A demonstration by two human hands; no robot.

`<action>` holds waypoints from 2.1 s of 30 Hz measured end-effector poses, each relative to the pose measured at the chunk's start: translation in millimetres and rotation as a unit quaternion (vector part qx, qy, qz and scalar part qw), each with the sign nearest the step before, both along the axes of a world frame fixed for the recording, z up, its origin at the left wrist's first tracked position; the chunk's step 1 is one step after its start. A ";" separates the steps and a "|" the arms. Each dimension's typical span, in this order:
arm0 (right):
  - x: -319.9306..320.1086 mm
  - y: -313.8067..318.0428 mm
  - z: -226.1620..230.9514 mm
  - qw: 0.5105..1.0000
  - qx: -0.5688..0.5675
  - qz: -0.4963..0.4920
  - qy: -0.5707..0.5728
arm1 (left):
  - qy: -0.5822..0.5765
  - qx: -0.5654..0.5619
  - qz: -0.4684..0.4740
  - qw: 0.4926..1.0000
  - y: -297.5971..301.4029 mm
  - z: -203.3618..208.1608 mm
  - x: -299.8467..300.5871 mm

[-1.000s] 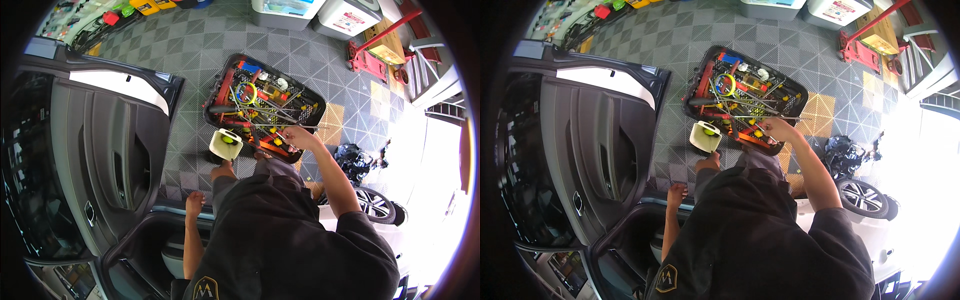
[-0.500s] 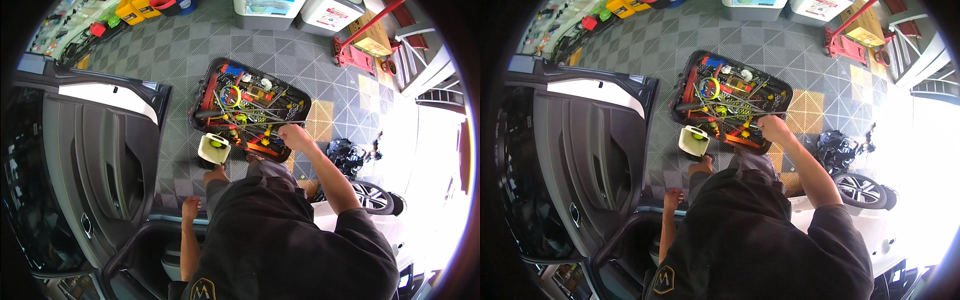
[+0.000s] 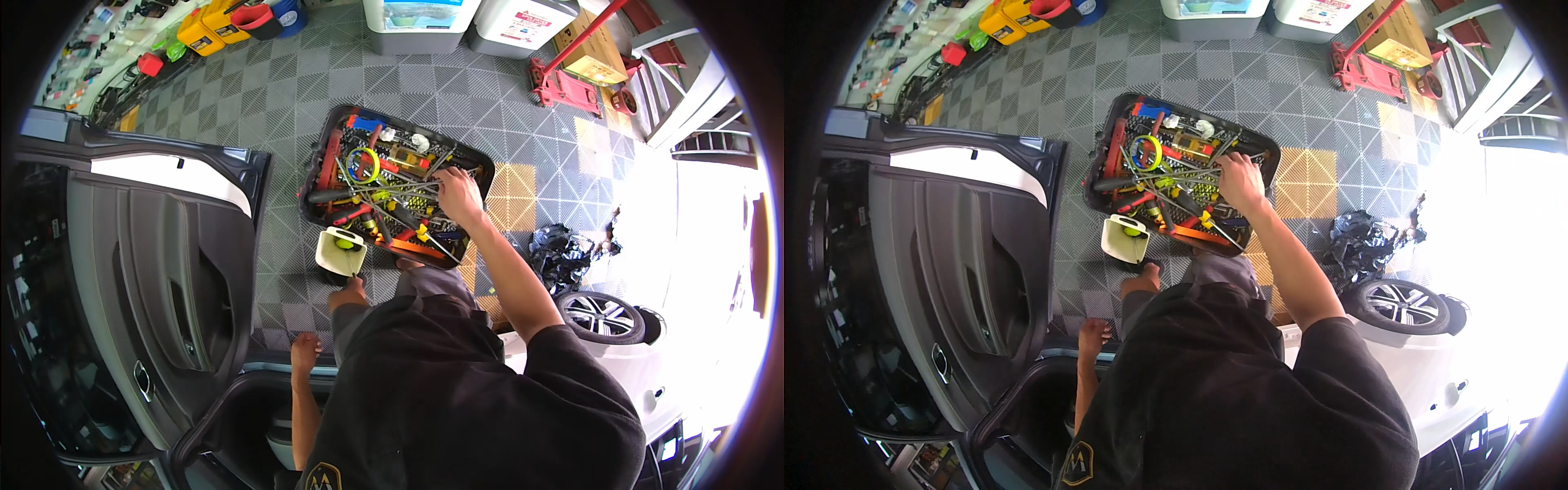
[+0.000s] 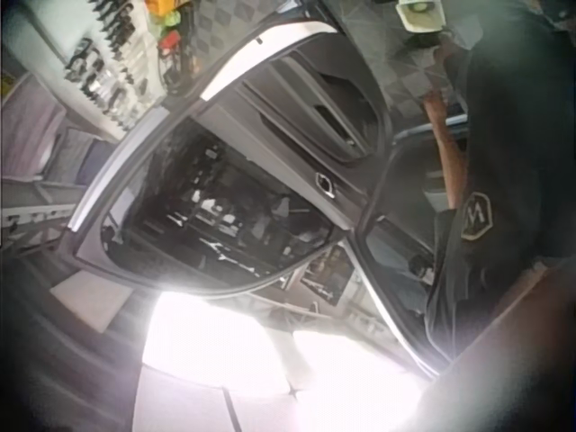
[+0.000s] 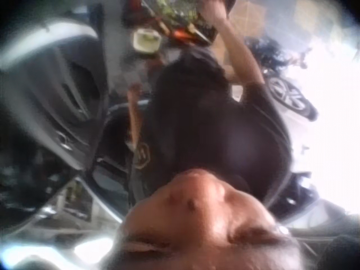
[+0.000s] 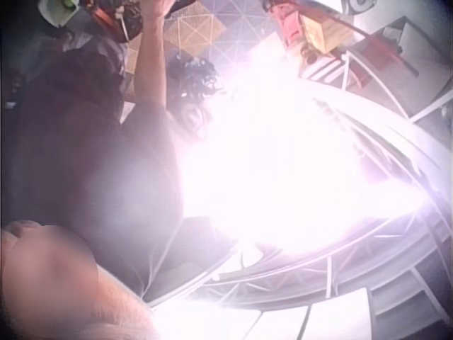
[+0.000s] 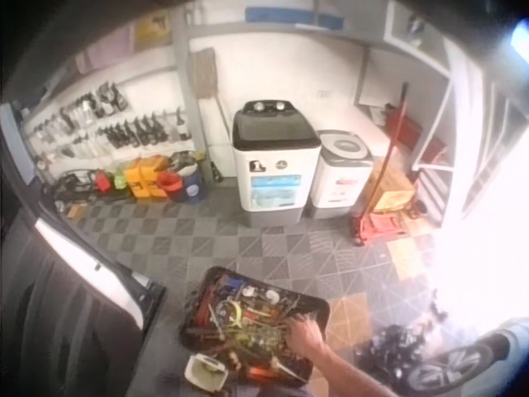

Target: The person selects a screwdriver from a tool tray and uses it to unscrew fasteners on the car door panel. They then pry and detach the door panel from the door frame, disconnecting internal clips and removing the panel entirely.

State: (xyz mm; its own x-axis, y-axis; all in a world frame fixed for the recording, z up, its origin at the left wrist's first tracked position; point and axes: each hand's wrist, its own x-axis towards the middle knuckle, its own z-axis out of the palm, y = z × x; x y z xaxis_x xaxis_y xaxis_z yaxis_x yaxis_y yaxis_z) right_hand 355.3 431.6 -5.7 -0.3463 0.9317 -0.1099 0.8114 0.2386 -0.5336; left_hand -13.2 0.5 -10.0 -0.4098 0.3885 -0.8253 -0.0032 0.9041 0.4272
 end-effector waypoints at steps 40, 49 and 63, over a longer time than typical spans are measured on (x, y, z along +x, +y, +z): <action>35.6 48.9 -20.3 0.974 -0.065 0.006 -0.218 | 0.005 0.000 0.040 0.999 -17.2 -2.3 6.9; 45.6 47.5 -17.0 0.989 -0.043 -0.034 -0.137 | 0.020 -0.030 0.034 0.999 -1.0 11.4 10.7; 77.8 18.9 72.6 0.973 -0.080 -0.109 -0.190 | 0.018 -0.033 0.011 0.999 0.6 3.6 2.8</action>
State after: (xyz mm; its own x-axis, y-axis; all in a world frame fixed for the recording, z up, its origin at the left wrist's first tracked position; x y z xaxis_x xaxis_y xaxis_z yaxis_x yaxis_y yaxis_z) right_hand 433.0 450.5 66.8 -0.0496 0.9388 -0.3407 0.9791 -0.0217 -0.2022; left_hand -10.4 1.1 -6.4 -0.4471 0.3235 -0.8339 -0.0095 0.9305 0.3661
